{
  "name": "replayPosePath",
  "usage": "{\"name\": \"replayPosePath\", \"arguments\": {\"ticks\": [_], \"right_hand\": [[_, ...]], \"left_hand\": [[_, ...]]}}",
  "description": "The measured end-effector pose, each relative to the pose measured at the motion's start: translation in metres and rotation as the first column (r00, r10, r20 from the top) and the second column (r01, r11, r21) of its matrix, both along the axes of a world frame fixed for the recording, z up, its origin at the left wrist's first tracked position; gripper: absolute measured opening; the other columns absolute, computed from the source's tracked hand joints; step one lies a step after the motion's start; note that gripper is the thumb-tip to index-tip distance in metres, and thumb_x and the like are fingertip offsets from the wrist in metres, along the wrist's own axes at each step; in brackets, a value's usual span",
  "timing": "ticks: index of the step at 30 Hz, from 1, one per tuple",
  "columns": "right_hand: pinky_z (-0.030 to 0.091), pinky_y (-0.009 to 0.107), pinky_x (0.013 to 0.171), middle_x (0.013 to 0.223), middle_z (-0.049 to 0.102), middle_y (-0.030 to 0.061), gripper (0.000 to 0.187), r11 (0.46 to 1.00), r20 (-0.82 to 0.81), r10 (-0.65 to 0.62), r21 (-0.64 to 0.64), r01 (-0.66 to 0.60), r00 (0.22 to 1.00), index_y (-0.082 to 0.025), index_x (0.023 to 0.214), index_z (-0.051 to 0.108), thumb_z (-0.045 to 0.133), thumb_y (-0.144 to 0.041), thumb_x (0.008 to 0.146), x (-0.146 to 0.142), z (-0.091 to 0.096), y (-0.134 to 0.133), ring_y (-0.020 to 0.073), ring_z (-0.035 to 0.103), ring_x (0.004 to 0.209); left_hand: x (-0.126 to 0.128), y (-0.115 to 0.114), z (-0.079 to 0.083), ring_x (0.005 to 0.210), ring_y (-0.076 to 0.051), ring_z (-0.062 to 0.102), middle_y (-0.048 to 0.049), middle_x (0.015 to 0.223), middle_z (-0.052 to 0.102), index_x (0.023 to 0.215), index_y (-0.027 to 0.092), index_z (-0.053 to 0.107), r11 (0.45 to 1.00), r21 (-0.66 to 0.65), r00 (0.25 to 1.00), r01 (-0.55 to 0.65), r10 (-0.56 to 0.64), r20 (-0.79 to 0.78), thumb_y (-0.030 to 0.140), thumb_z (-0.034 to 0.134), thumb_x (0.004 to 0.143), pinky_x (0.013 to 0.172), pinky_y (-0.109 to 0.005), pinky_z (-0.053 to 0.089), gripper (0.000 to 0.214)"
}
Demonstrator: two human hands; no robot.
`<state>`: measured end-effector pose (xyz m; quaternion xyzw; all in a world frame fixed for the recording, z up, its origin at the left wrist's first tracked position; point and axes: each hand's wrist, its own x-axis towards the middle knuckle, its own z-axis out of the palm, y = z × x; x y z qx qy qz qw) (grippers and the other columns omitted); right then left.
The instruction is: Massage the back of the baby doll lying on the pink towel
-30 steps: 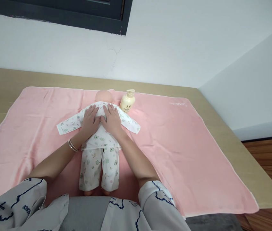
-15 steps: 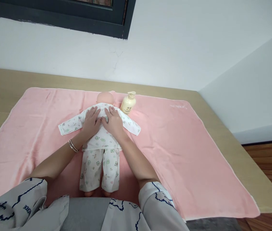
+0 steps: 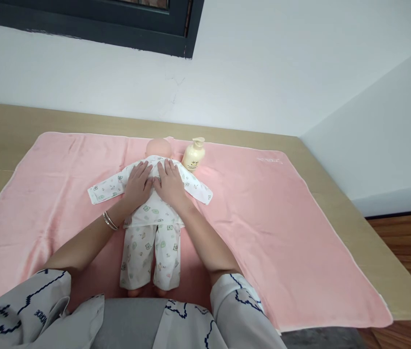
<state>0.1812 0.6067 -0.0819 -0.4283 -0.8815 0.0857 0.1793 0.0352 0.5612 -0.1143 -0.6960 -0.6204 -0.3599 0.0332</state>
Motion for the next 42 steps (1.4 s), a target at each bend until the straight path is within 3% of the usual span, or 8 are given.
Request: {"name": "replayPosePath", "arguments": {"ticks": [6, 9, 14, 23, 29, 31, 38, 42], "right_hand": [[0.037, 0.046, 0.116, 0.144, 0.052, 0.0192, 0.046, 0.993, -0.059, -0.116, 0.025, 0.118, 0.991, -0.009, 0.138, 0.057, 0.037, -0.026, 0.100, -0.005, 0.003, -0.021, 0.0331, 0.043, 0.139], [0.033, 0.049, 0.118, 0.150, 0.046, 0.0178, 0.047, 0.997, -0.068, -0.080, -0.006, 0.080, 0.994, -0.010, 0.141, 0.053, 0.040, -0.026, 0.098, -0.003, 0.004, -0.017, 0.0330, 0.038, 0.143], [0.020, 0.056, 0.122, 0.159, 0.032, 0.0160, 0.056, 0.997, -0.062, -0.008, -0.078, 0.003, 0.998, -0.012, 0.148, 0.043, 0.046, -0.027, 0.095, 0.001, 0.003, 0.004, 0.0344, 0.026, 0.149], [0.029, 0.051, 0.118, 0.138, 0.056, 0.0233, 0.046, 0.986, -0.033, -0.111, 0.119, 0.114, 0.993, -0.005, 0.136, 0.056, 0.034, -0.026, 0.101, -0.006, 0.002, -0.025, 0.0341, 0.049, 0.134], [0.022, 0.054, 0.122, 0.157, 0.034, 0.0189, 0.056, 0.999, -0.087, 0.033, -0.019, -0.035, 0.996, -0.008, 0.148, 0.042, 0.043, -0.029, 0.096, 0.004, -0.005, 0.006, 0.0324, 0.026, 0.149], [0.020, 0.055, 0.122, 0.158, 0.032, 0.0185, 0.056, 0.997, -0.081, 0.060, -0.047, -0.064, 0.995, -0.008, 0.149, 0.040, 0.042, -0.029, 0.097, 0.006, -0.003, 0.008, 0.0330, 0.024, 0.149], [0.041, 0.047, 0.112, 0.141, 0.055, 0.0196, 0.044, 0.997, -0.052, -0.061, 0.051, 0.063, 0.997, -0.009, 0.135, 0.058, 0.038, -0.025, 0.100, 0.000, 0.006, -0.026, 0.0329, 0.047, 0.137], [0.041, 0.046, 0.112, 0.144, 0.053, 0.0166, 0.043, 0.996, -0.071, -0.075, 0.050, 0.079, 0.995, -0.013, 0.136, 0.057, 0.041, -0.027, 0.099, 0.000, 0.003, -0.022, 0.0321, 0.045, 0.138]], "left_hand": [[0.004, -0.006, 0.003, 0.123, -0.027, 0.058, -0.0134, 0.123, 0.068, 0.111, 0.014, 0.067, 0.996, 0.075, 0.998, -0.054, 0.051, 0.037, 0.027, 0.045, 0.095, 0.111, -0.047, 0.045, 0.030], [0.005, -0.006, 0.003, 0.128, -0.028, 0.055, -0.0130, 0.129, 0.065, 0.118, 0.016, 0.064, 0.998, 0.031, 0.996, -0.062, 0.060, 0.059, 0.028, 0.045, 0.095, 0.113, -0.050, 0.043, 0.033], [0.003, -0.002, 0.002, 0.145, -0.031, 0.036, -0.0170, 0.150, 0.047, 0.138, 0.011, 0.050, 0.997, -0.068, 0.998, -0.035, 0.039, 0.057, 0.028, 0.042, 0.095, 0.120, -0.056, 0.030, 0.047], [0.007, -0.010, 0.010, 0.130, -0.032, 0.051, -0.0185, 0.130, 0.061, 0.123, 0.011, 0.060, 0.993, -0.042, 0.993, -0.115, 0.115, 0.015, 0.030, 0.046, 0.094, 0.113, -0.052, 0.040, 0.038], [0.002, -0.002, 0.007, 0.144, -0.035, 0.035, -0.0198, 0.150, 0.044, 0.139, 0.010, 0.046, 0.995, -0.085, 0.999, -0.052, 0.051, -0.010, 0.029, 0.041, 0.095, 0.119, -0.060, 0.028, 0.049], [0.001, -0.001, 0.006, 0.143, -0.033, 0.038, -0.0207, 0.147, 0.048, 0.137, 0.009, 0.049, 0.998, -0.064, 0.999, -0.006, 0.004, -0.033, 0.028, 0.039, 0.096, 0.119, -0.058, 0.030, 0.047], [0.007, -0.008, 0.008, 0.119, -0.027, 0.060, -0.0148, 0.116, 0.069, 0.107, 0.016, 0.067, 0.993, 0.093, 0.998, -0.066, 0.064, 0.025, 0.029, 0.043, 0.096, 0.106, -0.049, 0.049, 0.030], [0.004, -0.008, 0.004, 0.128, -0.030, 0.054, -0.0174, 0.131, 0.062, 0.122, 0.012, 0.062, 0.994, 0.042, 0.993, -0.098, 0.095, 0.076, 0.029, 0.048, 0.093, 0.112, -0.051, 0.043, 0.036]]}}
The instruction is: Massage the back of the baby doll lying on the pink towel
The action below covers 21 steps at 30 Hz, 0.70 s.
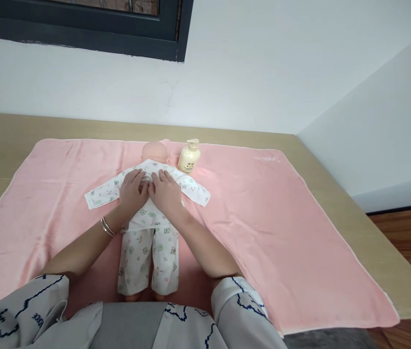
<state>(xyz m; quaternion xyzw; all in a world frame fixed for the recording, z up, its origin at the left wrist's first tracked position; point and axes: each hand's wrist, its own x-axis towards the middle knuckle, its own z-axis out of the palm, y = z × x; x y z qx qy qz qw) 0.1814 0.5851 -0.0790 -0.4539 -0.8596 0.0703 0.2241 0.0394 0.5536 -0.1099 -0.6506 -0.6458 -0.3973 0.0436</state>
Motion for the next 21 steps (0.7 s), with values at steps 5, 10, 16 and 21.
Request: {"name": "replayPosePath", "arguments": {"ticks": [5, 10, 16, 21], "right_hand": [[0.023, 0.053, 0.122, 0.158, 0.033, 0.0187, 0.054, 0.988, -0.055, 0.136, -0.073, -0.140, 0.989, -0.009, 0.147, 0.043, 0.039, -0.034, 0.100, 0.007, -0.006, 0.021, 0.0306, 0.024, 0.150], [0.019, 0.053, 0.123, 0.160, 0.029, 0.0143, 0.053, 0.991, -0.191, 0.132, 0.007, -0.133, 0.973, -0.013, 0.147, 0.044, 0.041, -0.031, 0.097, 0.010, -0.003, 0.020, 0.0252, 0.022, 0.151], [0.018, 0.056, 0.122, 0.154, 0.042, 0.0117, 0.045, 0.979, -0.072, 0.202, 0.039, -0.200, 0.977, -0.016, 0.139, 0.054, 0.037, -0.026, 0.098, 0.005, -0.003, 0.011, 0.0269, 0.029, 0.148], [0.018, 0.052, 0.124, 0.157, 0.037, 0.0134, 0.046, 0.981, -0.117, 0.165, 0.126, -0.150, 0.979, -0.013, 0.139, 0.053, 0.038, -0.025, 0.097, 0.004, -0.002, 0.011, 0.0251, 0.026, 0.150]], "left_hand": [[-0.008, 0.007, -0.013, 0.146, -0.030, 0.034, -0.0161, 0.151, 0.045, 0.141, 0.014, 0.047, 0.995, -0.073, 0.991, 0.064, -0.055, 0.123, 0.031, 0.042, 0.095, 0.121, -0.057, 0.028, 0.049], [-0.011, 0.005, -0.021, 0.150, -0.026, 0.028, -0.0178, 0.154, 0.040, 0.145, 0.013, 0.040, 0.994, 0.050, 0.985, 0.096, -0.102, 0.141, 0.038, 0.030, 0.102, 0.123, -0.053, 0.026, 0.051], [-0.009, 0.001, -0.020, 0.150, -0.025, 0.027, -0.0171, 0.152, 0.043, 0.146, 0.015, 0.037, 0.994, 0.071, 0.985, 0.078, -0.088, 0.151, 0.041, 0.023, 0.104, 0.122, -0.053, 0.027, 0.051], [-0.009, 0.003, -0.022, 0.150, -0.027, 0.027, -0.0185, 0.151, 0.043, 0.145, 0.013, 0.038, 0.994, 0.072, 0.981, 0.084, -0.096, 0.168, 0.042, 0.024, 0.104, 0.122, -0.054, 0.027, 0.052]]}}
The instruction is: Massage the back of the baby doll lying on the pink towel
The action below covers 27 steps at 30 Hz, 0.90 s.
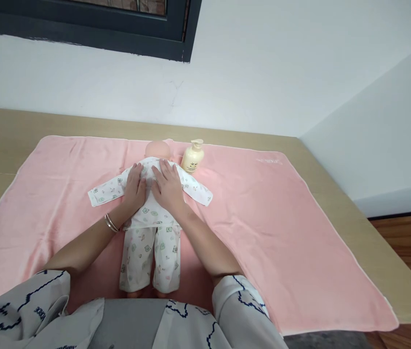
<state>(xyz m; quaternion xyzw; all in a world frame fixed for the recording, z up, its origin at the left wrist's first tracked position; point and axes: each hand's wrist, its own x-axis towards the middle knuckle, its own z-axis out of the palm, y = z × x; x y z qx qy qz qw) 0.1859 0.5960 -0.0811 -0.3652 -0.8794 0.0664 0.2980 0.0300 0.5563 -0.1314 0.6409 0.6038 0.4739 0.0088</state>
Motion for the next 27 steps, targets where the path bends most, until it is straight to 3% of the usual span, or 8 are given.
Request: {"name": "replayPosePath", "arguments": {"ticks": [4, 8, 14, 18, 21, 23, 26, 27], "right_hand": [[0.021, 0.057, 0.121, 0.154, 0.042, 0.0130, 0.046, 0.995, 0.082, 0.015, -0.095, -0.007, 0.997, -0.015, 0.139, 0.054, 0.040, -0.026, 0.097, 0.000, 0.002, 0.000, 0.0290, 0.031, 0.147], [0.021, 0.049, 0.124, 0.151, 0.046, 0.0119, 0.044, 1.000, -0.008, 0.012, -0.009, -0.012, 1.000, -0.013, 0.135, 0.057, 0.039, -0.024, 0.097, -0.001, -0.001, -0.001, 0.0239, 0.036, 0.145], [0.025, 0.057, 0.121, 0.152, 0.044, 0.0116, 0.043, 0.987, 0.007, 0.159, -0.026, -0.159, 0.987, -0.017, 0.133, 0.059, 0.038, -0.022, 0.096, 0.008, -0.003, 0.016, 0.0270, 0.033, 0.147], [0.027, 0.050, 0.122, 0.156, 0.039, 0.0085, 0.046, 0.992, -0.218, 0.094, 0.104, -0.073, 0.971, -0.020, 0.138, 0.055, 0.036, -0.021, 0.096, 0.038, 0.023, 0.039, 0.0214, 0.032, 0.148], [0.021, 0.052, 0.124, 0.160, 0.033, 0.0037, 0.050, 0.994, -0.337, -0.010, 0.102, 0.047, 0.941, -0.025, 0.145, 0.045, 0.034, -0.022, 0.096, 0.061, 0.038, 0.057, 0.0201, 0.026, 0.150], [0.016, 0.053, 0.125, 0.162, 0.028, 0.0020, 0.056, 0.996, -0.355, -0.036, 0.060, 0.062, 0.934, -0.027, 0.151, 0.036, 0.033, -0.022, 0.095, 0.070, 0.039, 0.070, 0.0194, 0.022, 0.151], [0.013, 0.052, 0.125, 0.164, 0.020, 0.0043, 0.068, 0.999, -0.320, -0.044, -0.033, 0.036, 0.946, -0.021, 0.156, 0.022, 0.034, -0.018, 0.089, 0.075, 0.032, 0.086, 0.0190, 0.014, 0.153], [0.012, 0.052, 0.126, 0.165, 0.017, 0.0067, 0.072, 0.997, -0.293, -0.049, -0.066, 0.031, 0.955, -0.018, 0.157, 0.019, 0.034, -0.016, 0.087, 0.074, 0.029, 0.090, 0.0196, 0.011, 0.153]], "left_hand": [[0.001, -0.001, 0.001, 0.147, -0.028, 0.033, -0.0183, 0.149, 0.046, 0.143, 0.014, 0.040, 1.000, -0.026, 1.000, -0.017, 0.017, 0.013, 0.045, 0.022, 0.104, 0.121, -0.055, 0.029, 0.053], [0.002, 0.000, 0.002, 0.145, -0.027, 0.036, -0.0202, 0.146, 0.048, 0.141, 0.011, 0.043, 1.000, -0.016, 0.999, -0.017, 0.018, 0.027, 0.044, 0.024, 0.103, 0.120, -0.052, 0.031, 0.054], [0.003, -0.001, 0.010, 0.146, -0.028, 0.035, -0.0183, 0.150, 0.046, 0.136, 0.009, 0.051, 0.989, -0.150, 0.999, -0.017, 0.022, 0.029, 0.035, 0.028, 0.101, 0.123, -0.051, 0.027, 0.049], [0.025, -0.007, 0.033, 0.152, -0.033, 0.018, -0.0181, 0.159, 0.032, 0.142, 0.012, 0.046, 0.958, -0.285, 1.000, -0.018, 0.014, -0.016, 0.038, 0.034, 0.099, 0.124, -0.060, 0.013, 0.051], [0.046, 0.000, 0.067, 0.154, -0.032, 0.013, -0.0150, 0.161, 0.028, 0.142, 0.014, 0.046, 0.945, -0.299, 0.987, 0.135, -0.102, 0.120, 0.046, 0.042, 0.096, 0.125, -0.057, 0.008, 0.056], [0.055, 0.016, 0.094, 0.150, -0.029, 0.027, -0.0118, 0.156, 0.040, 0.140, 0.019, 0.046, 0.889, -0.311, 0.883, 0.337, -0.183, 0.433, 0.052, 0.044, 0.093, 0.125, -0.050, 0.019, 0.058], [0.058, 0.050, 0.127, 0.140, -0.027, 0.046, -0.0135, 0.145, 0.052, 0.140, 0.021, 0.045, 0.672, -0.186, 0.358, 0.717, -0.126, 0.925, 0.062, 0.021, 0.095, 0.117, -0.046, 0.037, 0.066], [0.058, 0.062, 0.133, 0.139, -0.027, 0.047, -0.0158, 0.142, 0.054, 0.142, 0.018, 0.043, 0.658, -0.100, 0.208, 0.747, -0.088, 0.974, 0.063, 0.018, 0.094, 0.114, -0.046, 0.040, 0.070]]}}
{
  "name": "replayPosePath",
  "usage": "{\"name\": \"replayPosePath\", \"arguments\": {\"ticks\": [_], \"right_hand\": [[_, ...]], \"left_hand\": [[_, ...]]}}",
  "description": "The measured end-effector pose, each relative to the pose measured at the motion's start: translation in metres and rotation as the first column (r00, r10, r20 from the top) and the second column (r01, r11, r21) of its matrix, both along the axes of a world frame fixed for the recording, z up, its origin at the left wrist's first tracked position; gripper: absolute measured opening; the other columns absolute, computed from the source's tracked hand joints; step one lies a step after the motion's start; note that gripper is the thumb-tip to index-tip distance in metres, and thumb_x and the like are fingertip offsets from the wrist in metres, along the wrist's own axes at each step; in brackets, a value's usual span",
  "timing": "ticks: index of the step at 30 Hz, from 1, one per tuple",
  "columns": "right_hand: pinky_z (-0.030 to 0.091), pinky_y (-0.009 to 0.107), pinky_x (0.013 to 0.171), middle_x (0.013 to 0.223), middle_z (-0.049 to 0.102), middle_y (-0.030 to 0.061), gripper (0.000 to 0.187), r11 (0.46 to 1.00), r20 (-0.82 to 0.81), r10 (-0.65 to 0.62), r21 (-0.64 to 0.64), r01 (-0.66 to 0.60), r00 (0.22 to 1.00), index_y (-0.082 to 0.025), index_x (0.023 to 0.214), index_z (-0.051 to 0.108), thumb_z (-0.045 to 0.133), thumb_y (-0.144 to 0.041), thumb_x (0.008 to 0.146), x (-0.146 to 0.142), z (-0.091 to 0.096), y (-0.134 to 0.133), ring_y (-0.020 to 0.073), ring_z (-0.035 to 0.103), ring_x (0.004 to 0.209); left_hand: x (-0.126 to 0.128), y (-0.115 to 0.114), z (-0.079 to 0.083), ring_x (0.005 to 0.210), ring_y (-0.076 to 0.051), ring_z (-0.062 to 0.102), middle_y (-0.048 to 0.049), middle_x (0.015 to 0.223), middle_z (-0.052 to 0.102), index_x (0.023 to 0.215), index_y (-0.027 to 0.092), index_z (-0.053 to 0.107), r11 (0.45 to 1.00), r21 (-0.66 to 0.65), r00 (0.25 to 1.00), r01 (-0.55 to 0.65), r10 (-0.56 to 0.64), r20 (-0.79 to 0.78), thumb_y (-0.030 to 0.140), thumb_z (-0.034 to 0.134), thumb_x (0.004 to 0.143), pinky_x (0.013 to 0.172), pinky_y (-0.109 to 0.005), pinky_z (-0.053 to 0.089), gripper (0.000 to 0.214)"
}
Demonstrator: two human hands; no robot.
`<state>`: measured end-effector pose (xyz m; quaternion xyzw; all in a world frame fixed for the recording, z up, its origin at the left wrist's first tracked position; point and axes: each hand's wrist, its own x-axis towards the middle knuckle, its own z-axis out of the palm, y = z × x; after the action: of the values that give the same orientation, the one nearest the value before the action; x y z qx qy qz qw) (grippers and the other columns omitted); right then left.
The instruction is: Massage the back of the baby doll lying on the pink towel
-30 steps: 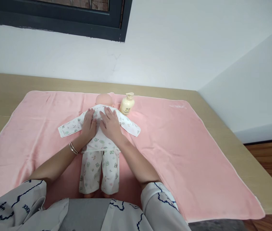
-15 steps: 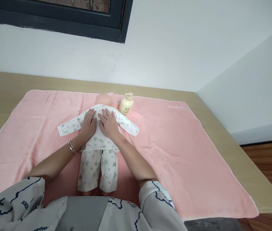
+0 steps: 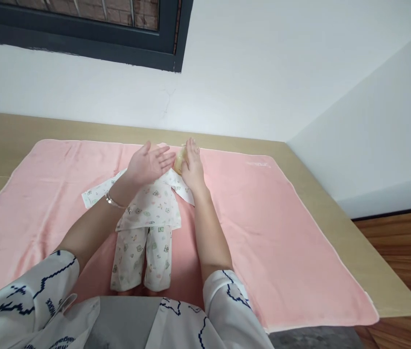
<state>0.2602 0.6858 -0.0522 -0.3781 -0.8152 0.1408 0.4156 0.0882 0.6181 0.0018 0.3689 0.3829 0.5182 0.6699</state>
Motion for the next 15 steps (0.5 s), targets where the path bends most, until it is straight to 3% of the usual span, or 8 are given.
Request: {"name": "replayPosePath", "arguments": {"ticks": [3, 7, 10, 15], "right_hand": [[0.012, 0.052, 0.126, 0.163, 0.020, 0.0144, 0.077, 0.998, 0.113, -0.013, -0.062, 0.021, 0.993, -0.007, 0.156, 0.018, 0.036, -0.011, 0.081, -0.004, -0.004, 0.003, 0.0224, 0.012, 0.154], [0.017, 0.054, 0.124, 0.158, 0.031, 0.0174, 0.074, 0.994, 0.249, -0.108, 0.013, 0.108, 0.963, -0.004, 0.152, 0.029, 0.036, -0.006, 0.079, -0.010, -0.001, -0.004, 0.0263, 0.019, 0.151], [0.019, 0.053, 0.123, 0.158, 0.031, 0.0186, 0.069, 0.987, 0.307, -0.159, 0.078, 0.141, 0.939, -0.001, 0.150, 0.033, 0.036, -0.006, 0.081, -0.014, 0.001, -0.007, 0.0294, 0.019, 0.150], [0.028, 0.050, 0.120, 0.156, 0.034, 0.0190, 0.065, 0.981, 0.324, -0.188, 0.110, 0.160, 0.927, -0.001, 0.148, 0.038, 0.037, -0.007, 0.083, -0.016, 0.003, -0.009, 0.0304, 0.024, 0.148]], "left_hand": [[0.002, 0.029, 0.005, 0.140, -0.024, 0.046, -0.0171, 0.144, 0.051, 0.148, 0.016, 0.033, 0.993, -0.112, 0.952, -0.049, 0.080, 0.296, 0.058, 0.022, 0.095, 0.111, -0.043, 0.044, 0.069], [0.013, 0.047, -0.003, 0.141, -0.021, 0.044, -0.0171, 0.152, 0.042, 0.152, 0.011, 0.024, 0.982, -0.182, 0.854, -0.055, 0.140, 0.501, 0.056, 0.026, 0.095, 0.109, -0.035, 0.045, 0.074], [0.018, 0.051, -0.006, 0.140, -0.021, 0.046, -0.0165, 0.155, 0.038, 0.153, 0.009, 0.022, 0.984, -0.177, 0.806, -0.036, 0.133, 0.576, 0.057, 0.028, 0.095, 0.108, -0.032, 0.046, 0.076], [0.009, 0.040, -0.005, 0.137, -0.022, 0.050, -0.0162, 0.152, 0.043, 0.152, 0.012, 0.028, 0.981, -0.190, 0.797, -0.046, 0.151, 0.585, 0.055, 0.031, 0.097, 0.105, -0.034, 0.049, 0.070]]}}
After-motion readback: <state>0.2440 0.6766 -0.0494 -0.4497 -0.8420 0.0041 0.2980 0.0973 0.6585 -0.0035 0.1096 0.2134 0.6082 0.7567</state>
